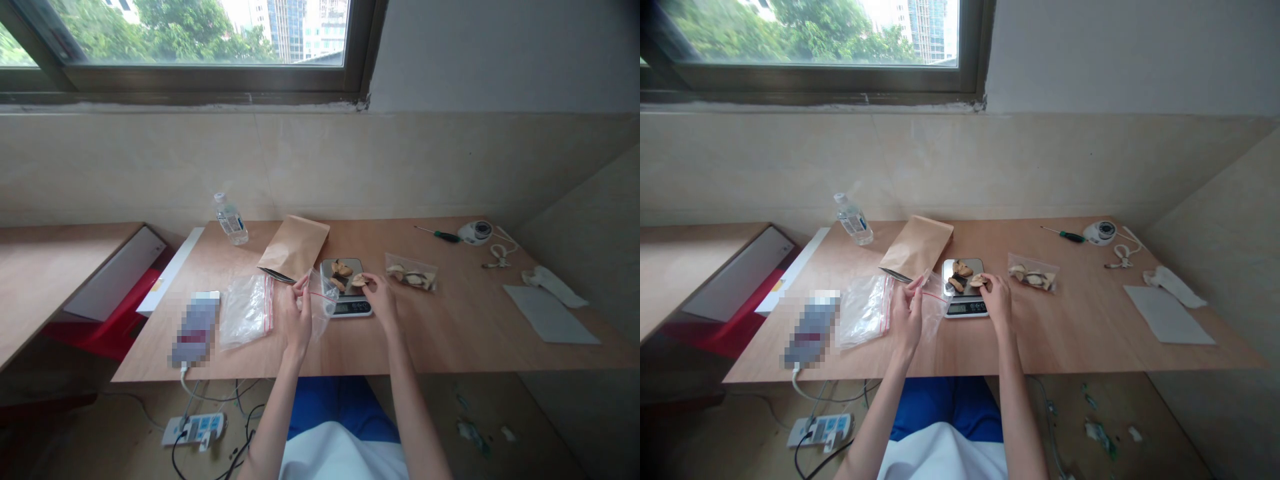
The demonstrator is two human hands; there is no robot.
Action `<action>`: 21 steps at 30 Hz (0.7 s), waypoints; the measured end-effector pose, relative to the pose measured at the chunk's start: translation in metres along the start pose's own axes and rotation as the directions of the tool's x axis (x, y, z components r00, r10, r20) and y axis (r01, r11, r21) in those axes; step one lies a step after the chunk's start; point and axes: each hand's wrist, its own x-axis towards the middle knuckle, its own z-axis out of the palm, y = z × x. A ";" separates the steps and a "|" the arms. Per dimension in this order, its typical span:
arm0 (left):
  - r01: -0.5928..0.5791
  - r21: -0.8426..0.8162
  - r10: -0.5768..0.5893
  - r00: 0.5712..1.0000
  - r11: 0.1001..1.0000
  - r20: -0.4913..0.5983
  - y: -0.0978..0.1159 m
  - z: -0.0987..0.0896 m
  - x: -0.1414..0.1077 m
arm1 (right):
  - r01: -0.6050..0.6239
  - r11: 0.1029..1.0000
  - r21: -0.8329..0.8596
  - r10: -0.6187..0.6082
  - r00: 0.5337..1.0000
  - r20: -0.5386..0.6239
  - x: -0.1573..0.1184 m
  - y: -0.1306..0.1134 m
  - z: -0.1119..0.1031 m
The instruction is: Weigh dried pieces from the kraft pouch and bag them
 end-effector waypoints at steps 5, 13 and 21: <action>0.034 -0.047 -0.032 0.999 0.998 0.036 0.002 0.005 -0.003 | 0.028 0.987 0.157 -0.008 0.992 -0.128 -0.003 -0.043 -0.012; 0.108 -0.165 -0.095 0.992 0.980 0.085 0.002 0.006 -0.003 | 0.267 0.928 0.260 -0.307 0.944 0.124 -0.013 -0.102 -0.015; 0.106 -0.218 -0.115 0.993 0.970 -0.027 0.000 0.005 -0.004 | 0.194 0.871 0.451 -0.276 0.953 0.124 -0.019 -0.102 -0.009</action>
